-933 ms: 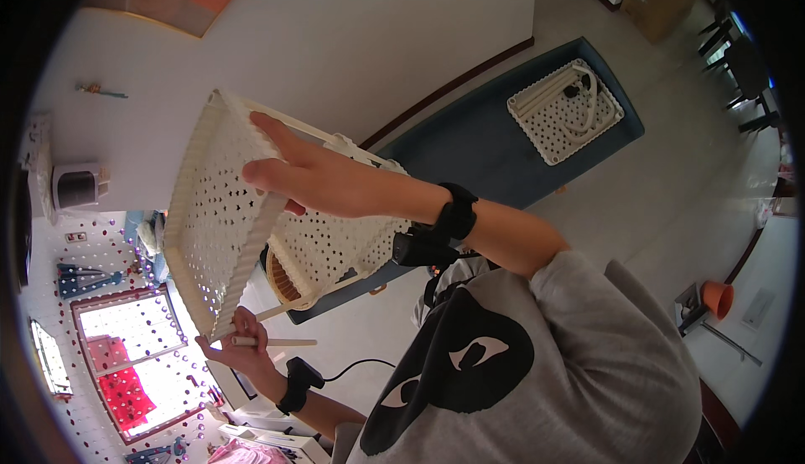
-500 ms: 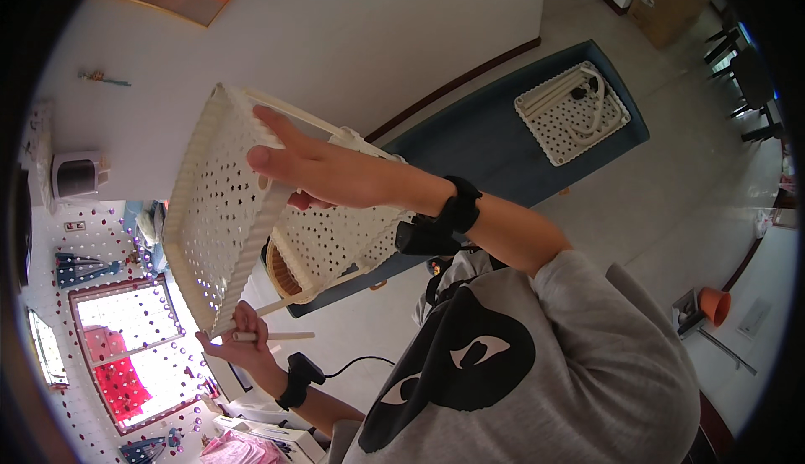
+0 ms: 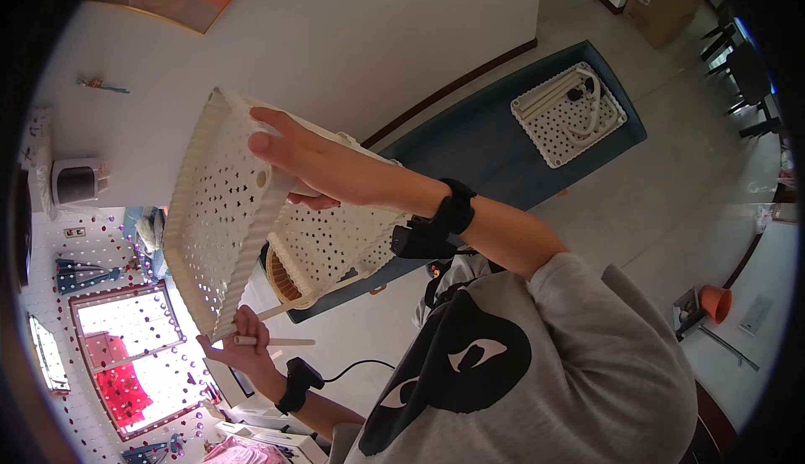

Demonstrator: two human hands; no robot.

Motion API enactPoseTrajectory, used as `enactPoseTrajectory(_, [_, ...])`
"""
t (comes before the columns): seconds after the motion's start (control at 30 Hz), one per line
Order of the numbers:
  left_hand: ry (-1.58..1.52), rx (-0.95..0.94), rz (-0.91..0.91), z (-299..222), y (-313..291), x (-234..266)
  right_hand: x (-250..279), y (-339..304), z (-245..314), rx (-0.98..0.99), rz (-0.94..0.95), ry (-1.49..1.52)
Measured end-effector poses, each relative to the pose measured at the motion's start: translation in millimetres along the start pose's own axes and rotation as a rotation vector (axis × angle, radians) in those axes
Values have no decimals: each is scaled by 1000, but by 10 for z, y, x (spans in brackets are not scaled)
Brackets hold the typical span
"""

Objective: The recorder is assembling a white plastic multi-tiered shelving unit by inserting plastic support legs into the corners of the trays.

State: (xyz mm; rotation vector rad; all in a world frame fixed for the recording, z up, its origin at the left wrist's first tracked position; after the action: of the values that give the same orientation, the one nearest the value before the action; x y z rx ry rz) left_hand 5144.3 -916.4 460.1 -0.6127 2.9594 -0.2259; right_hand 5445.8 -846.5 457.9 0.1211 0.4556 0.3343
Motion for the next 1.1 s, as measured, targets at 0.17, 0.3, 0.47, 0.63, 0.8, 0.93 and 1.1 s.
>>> enactPoseTrajectory(0.17, [-37, 19, -11, 0, 4, 11, -14, 44, 28, -34, -25, -23])
enactPoseTrajectory(0.3, [-5, 27, 16, -6, 34, 15, -20, 60, 61, -20, -44, 24])
enactPoseTrajectory(0.47, [-57, 42, 52, -56, -3, 23, 3, 82, 111, -50, 19, 63])
enactPoseTrajectory(0.63, [-44, 81, 58, -27, 13, 31, -35, 89, 106, -68, -55, 22])
enactPoseTrajectory(0.8, [-10, 74, -94, -89, -51, -138, 26, 69, 162, -96, -11, 48])
enactPoseTrajectory(0.93, [-80, 91, -83, -51, 14, 72, -41, 87, 178, -226, 105, 2])
enactPoseTrajectory(1.1, [-119, 100, 37, 28, 108, 240, -52, 122, 79, -216, -4, 125])
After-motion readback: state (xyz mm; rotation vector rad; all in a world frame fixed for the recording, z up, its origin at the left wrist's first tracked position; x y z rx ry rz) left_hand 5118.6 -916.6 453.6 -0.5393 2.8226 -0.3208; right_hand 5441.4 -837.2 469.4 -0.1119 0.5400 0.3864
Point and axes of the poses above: each hand's wrist, its own y-axis towards the middle knuckle, its own x-axis out of the back of the hand, z = x × y, the point moved 2 cm from there along y, towards the middle knuckle, and after that the axes turned 4 degrees about y, right-handed, at the moved point
